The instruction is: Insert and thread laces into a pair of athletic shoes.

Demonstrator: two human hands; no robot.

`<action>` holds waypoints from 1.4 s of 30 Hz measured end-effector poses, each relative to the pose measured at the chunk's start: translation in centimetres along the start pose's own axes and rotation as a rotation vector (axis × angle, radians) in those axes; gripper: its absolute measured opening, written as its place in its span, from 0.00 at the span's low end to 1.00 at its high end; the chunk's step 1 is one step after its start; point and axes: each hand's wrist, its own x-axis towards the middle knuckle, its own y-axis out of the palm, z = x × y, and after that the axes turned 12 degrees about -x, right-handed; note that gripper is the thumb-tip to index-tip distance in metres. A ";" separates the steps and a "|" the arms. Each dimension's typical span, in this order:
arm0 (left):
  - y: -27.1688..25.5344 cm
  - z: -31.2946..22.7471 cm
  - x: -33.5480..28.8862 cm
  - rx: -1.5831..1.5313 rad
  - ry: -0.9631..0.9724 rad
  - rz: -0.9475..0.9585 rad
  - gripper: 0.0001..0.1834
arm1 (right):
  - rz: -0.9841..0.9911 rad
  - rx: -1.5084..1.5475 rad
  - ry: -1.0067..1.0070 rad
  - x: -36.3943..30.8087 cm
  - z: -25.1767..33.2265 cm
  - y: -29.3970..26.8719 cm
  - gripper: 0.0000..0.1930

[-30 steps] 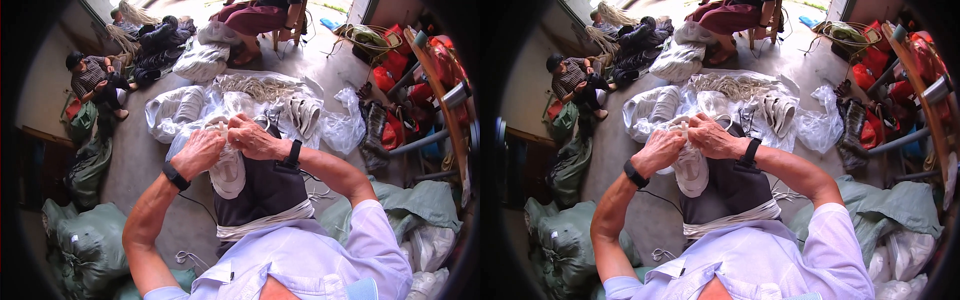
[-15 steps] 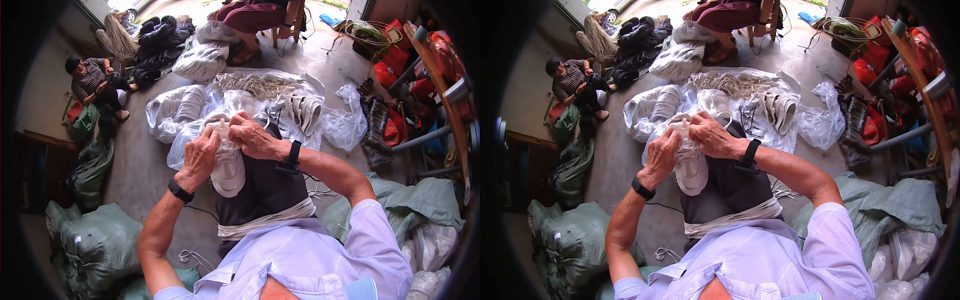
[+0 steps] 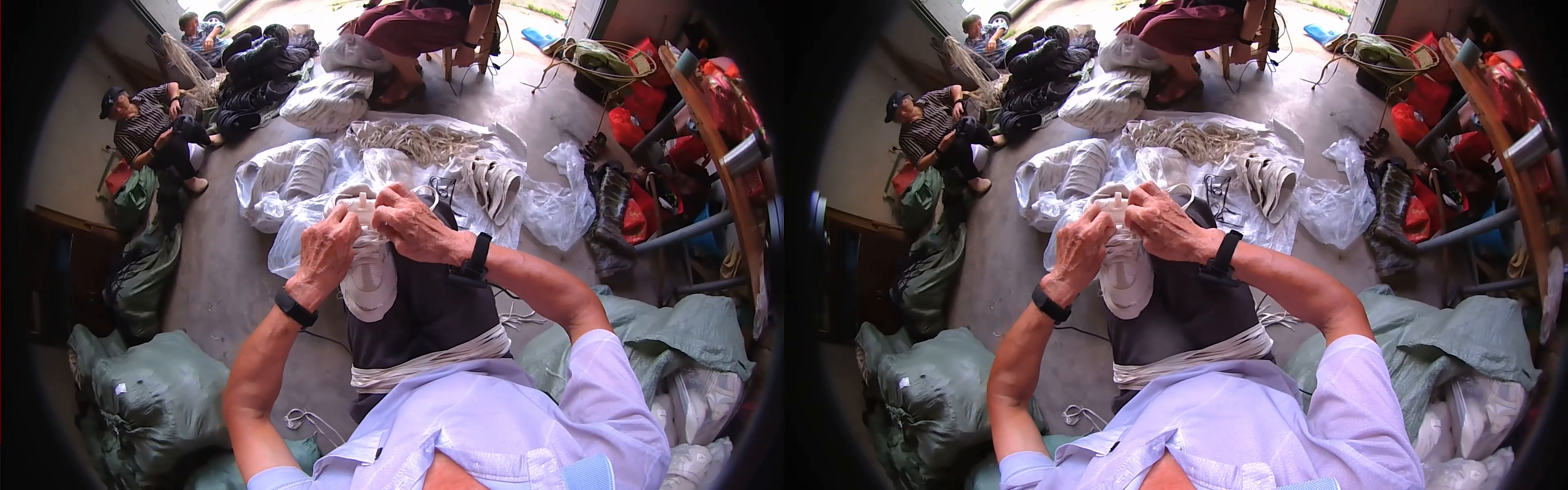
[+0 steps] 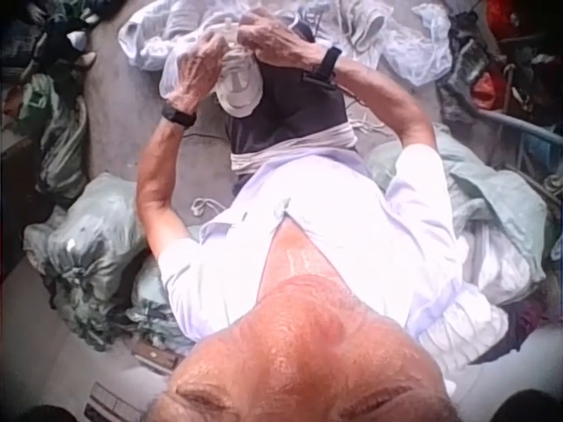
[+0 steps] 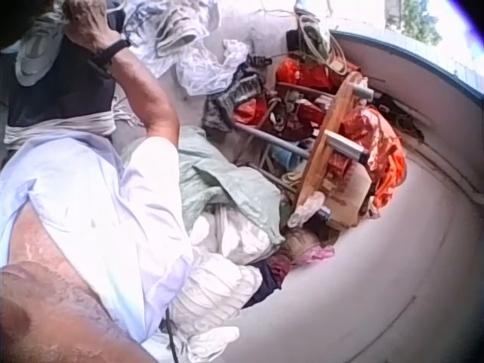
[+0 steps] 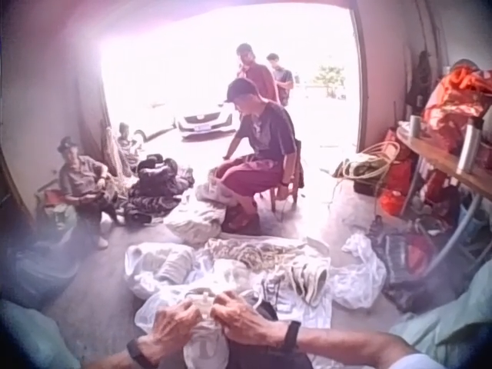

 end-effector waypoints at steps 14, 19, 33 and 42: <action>0.4 -0.7 0.2 -0.064 -0.080 -0.084 0.03 | 0.065 -0.233 -0.005 0.8 0.5 -0.1 0.02; -0.3 -1.2 0.3 -0.129 -0.141 -0.152 0.03 | 0.122 -0.451 0.001 1.2 1.7 -0.2 0.08; -2.3 2.3 0.0 -0.243 -0.062 -0.049 0.04 | 0.209 -0.046 0.205 3.0 0.8 1.7 0.13; -2.9 3.3 -1.4 -0.369 -0.122 -0.039 0.04 | 0.227 0.133 0.125 4.0 -0.4 -0.8 0.09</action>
